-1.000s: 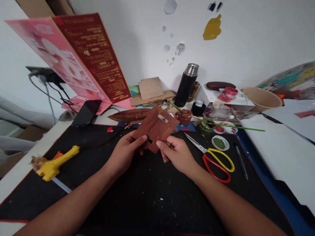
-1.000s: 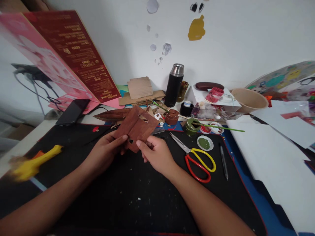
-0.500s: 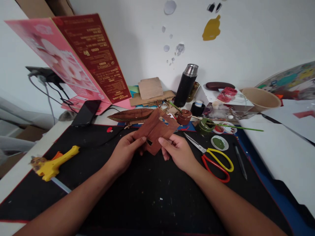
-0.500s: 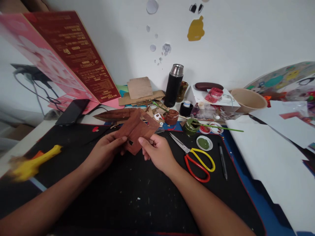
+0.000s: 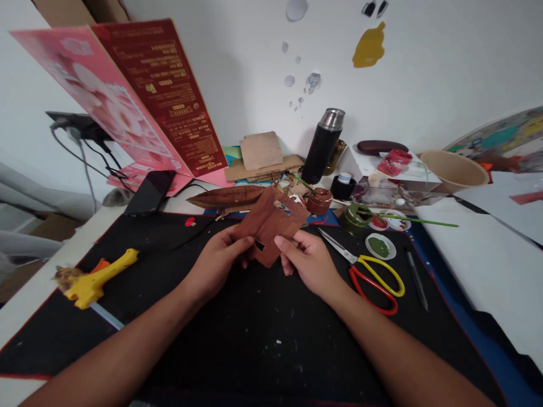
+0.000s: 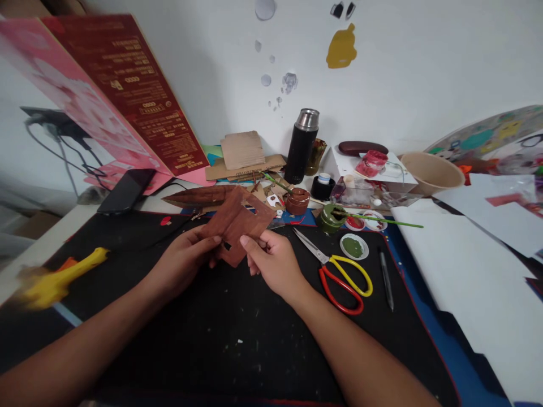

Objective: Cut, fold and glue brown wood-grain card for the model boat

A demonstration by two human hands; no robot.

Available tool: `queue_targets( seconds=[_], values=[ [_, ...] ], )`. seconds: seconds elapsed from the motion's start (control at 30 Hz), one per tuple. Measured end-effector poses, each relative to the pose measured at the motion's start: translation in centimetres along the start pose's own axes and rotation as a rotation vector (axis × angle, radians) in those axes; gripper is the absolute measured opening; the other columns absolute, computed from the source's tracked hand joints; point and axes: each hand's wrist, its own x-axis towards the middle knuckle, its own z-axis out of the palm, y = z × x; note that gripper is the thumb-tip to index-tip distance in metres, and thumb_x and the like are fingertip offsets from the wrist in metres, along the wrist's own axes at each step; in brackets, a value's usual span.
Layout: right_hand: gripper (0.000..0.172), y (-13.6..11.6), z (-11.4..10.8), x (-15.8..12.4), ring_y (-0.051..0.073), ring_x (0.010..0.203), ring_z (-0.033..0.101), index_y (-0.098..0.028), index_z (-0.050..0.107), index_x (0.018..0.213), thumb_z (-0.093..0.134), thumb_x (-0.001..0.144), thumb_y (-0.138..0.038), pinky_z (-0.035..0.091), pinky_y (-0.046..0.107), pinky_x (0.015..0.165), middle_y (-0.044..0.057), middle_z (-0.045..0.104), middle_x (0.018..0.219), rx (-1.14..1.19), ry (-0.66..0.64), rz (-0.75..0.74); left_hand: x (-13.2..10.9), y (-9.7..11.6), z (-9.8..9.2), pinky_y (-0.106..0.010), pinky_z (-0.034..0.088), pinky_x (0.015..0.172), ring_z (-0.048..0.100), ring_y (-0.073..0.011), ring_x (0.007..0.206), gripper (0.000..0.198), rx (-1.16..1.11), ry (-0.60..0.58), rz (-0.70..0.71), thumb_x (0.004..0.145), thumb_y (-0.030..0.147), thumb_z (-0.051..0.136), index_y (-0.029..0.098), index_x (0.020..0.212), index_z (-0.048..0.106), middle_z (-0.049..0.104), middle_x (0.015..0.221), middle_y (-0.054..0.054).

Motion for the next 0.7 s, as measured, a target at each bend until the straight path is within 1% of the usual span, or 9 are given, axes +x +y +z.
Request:
queue_targets(
  seconds=[0.33,0.5,0.7],
  values=[
    [0.041,0.11,0.02,0.05,0.011,0.045,0.051,-0.024,0.058,0.079,0.070,0.089,-0.061,0.042,0.025,0.046,-0.006,0.056,0.057,0.034,0.011,-0.009,-0.13,0.10,-0.32,-0.021,0.046,0.049,0.061,-0.0131,0.061,0.032,-0.079,-0.060,-0.053,0.073,0.038,0.089,0.017,0.090,0.071,0.070,0.075,-0.002],
    [0.041,0.01,0.00,-0.04,0.011,0.046,0.051,-0.024,0.058,0.079,0.069,0.090,-0.061,0.042,0.026,0.047,-0.006,0.056,0.056,0.016,0.007,-0.016,-0.13,-0.04,-0.35,-0.021,0.046,0.049,0.059,-0.0120,0.061,0.032,-0.075,-0.051,-0.053,0.073,0.039,0.090,0.016,0.087,0.071,0.068,0.074,-0.002],
    [0.040,0.00,0.04,-0.06,0.011,0.045,0.051,-0.023,0.058,0.079,0.068,0.091,-0.060,0.042,0.025,0.047,-0.007,0.056,0.056,0.015,0.008,-0.016,0.00,-0.11,-0.41,-0.021,0.046,0.049,0.058,-0.0121,0.062,0.034,-0.067,-0.054,-0.049,0.073,0.039,0.090,0.016,0.089,0.071,0.068,0.074,-0.001]
  ],
)
